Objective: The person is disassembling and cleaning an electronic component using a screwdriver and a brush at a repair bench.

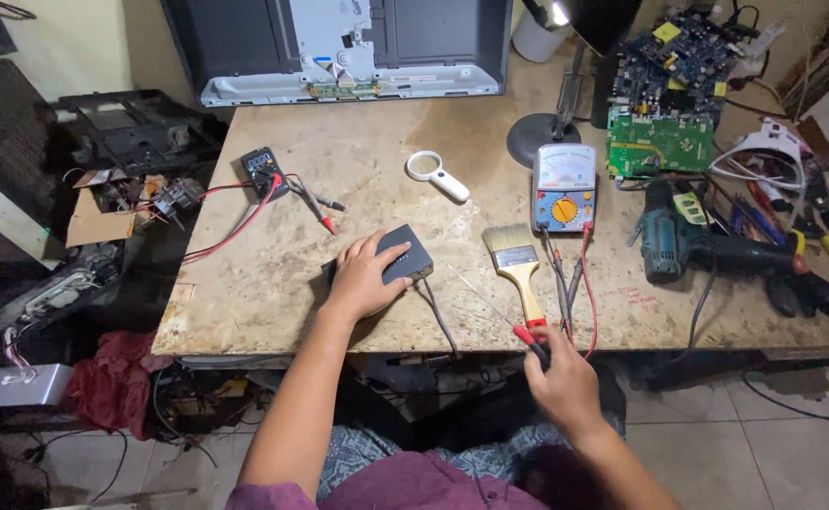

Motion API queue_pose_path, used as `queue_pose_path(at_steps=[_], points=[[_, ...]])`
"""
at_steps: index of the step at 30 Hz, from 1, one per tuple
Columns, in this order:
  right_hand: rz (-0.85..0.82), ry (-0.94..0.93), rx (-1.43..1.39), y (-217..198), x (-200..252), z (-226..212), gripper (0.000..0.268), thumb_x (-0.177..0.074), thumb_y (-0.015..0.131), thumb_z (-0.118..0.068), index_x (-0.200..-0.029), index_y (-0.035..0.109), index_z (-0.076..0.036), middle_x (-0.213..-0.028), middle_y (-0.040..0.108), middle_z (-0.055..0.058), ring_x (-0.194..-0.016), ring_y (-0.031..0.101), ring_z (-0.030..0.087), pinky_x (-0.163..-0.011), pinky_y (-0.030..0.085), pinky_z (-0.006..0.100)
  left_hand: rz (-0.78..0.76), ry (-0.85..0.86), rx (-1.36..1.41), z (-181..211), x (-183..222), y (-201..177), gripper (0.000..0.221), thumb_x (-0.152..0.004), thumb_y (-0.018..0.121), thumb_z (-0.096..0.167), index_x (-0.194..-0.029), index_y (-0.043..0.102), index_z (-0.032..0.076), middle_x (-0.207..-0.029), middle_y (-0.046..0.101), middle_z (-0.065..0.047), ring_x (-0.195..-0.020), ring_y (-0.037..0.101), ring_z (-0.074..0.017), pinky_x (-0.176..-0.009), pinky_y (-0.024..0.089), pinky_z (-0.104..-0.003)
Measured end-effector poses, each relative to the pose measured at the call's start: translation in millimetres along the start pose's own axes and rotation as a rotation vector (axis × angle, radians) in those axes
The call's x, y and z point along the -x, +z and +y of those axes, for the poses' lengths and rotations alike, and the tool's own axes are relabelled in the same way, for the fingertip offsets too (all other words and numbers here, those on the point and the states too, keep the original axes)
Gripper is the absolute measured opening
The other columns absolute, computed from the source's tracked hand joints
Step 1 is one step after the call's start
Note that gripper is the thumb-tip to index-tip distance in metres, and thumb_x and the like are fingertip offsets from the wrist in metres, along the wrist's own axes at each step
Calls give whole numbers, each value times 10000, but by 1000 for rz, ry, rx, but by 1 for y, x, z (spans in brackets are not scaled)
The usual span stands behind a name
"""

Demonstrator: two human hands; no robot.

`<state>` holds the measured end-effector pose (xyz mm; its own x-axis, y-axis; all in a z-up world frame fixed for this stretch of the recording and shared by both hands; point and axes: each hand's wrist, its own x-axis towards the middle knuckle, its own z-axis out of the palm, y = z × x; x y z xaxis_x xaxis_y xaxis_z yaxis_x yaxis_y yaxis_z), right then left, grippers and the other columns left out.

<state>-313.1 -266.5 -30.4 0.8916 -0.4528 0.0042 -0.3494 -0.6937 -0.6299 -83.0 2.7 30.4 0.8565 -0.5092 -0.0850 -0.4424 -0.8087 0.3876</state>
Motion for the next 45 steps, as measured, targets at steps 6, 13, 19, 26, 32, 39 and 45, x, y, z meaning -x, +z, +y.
queue_pose_path(at_steps=[6,13,19,26,32,39,45], points=[[127,-277,283,3,-56,-28,447,-930,650,-353,-1354,580,-231,-1078,730,94,-942,751,341,-792,606,498,-58,-55,-54,-8,-3,0,655,-862,633,584,-1488,485,462,-1667,318,-69,-1546,270,-323,-1234,189,-605],[85,-140,347,-13,-78,-2,388,-956,598,-290,-1344,589,-277,-1039,712,74,-967,748,358,-844,601,494,-65,-64,-69,-15,-6,7,675,-851,642,592,-1493,463,483,-1660,311,-51,-1545,268,-307,-1244,174,-613],[76,-201,-7,-20,-37,-34,331,-1020,558,-360,-1323,626,-248,-1144,729,122,-1085,706,389,-900,570,521,-5,6,-45,5,-7,4,737,-809,673,585,-1500,478,417,-1655,314,-85,-1548,250,-339,-1223,185,-664],[57,-219,-329,37,9,-30,328,-990,613,-256,-1261,720,-105,-1175,781,90,-1093,736,225,-935,539,336,94,172,1,25,-20,23,594,-820,744,532,-1363,656,306,-1601,407,-56,-1541,191,-362,-1213,32,-693],[42,-183,-357,33,25,-39,347,-981,617,-231,-1268,724,-69,-1212,774,99,-1145,727,219,-997,547,323,220,134,29,25,-24,41,507,-778,784,396,-1263,722,263,-1558,478,-61,-1527,258,-370,-1226,75,-677],[-11,-61,-327,28,33,-40,384,-962,620,-275,-1299,727,-126,-1327,731,96,-540,693,130,-668,559,309,265,147,65,16,-32,51,461,-764,763,377,-1215,761,279,-1532,517,-57,-1511,299,-377,-1219,89,-690],[-39,-22,-332,20,30,-46,364,-960,621,-289,-1276,752,-167,-1332,736,75,-374,487,108,-632,517,294,253,144,47,16,-33,53,453,-787,768,373,-1232,754,288,-1543,503,-58,-1517,281,-376,-1222,88,-686]])
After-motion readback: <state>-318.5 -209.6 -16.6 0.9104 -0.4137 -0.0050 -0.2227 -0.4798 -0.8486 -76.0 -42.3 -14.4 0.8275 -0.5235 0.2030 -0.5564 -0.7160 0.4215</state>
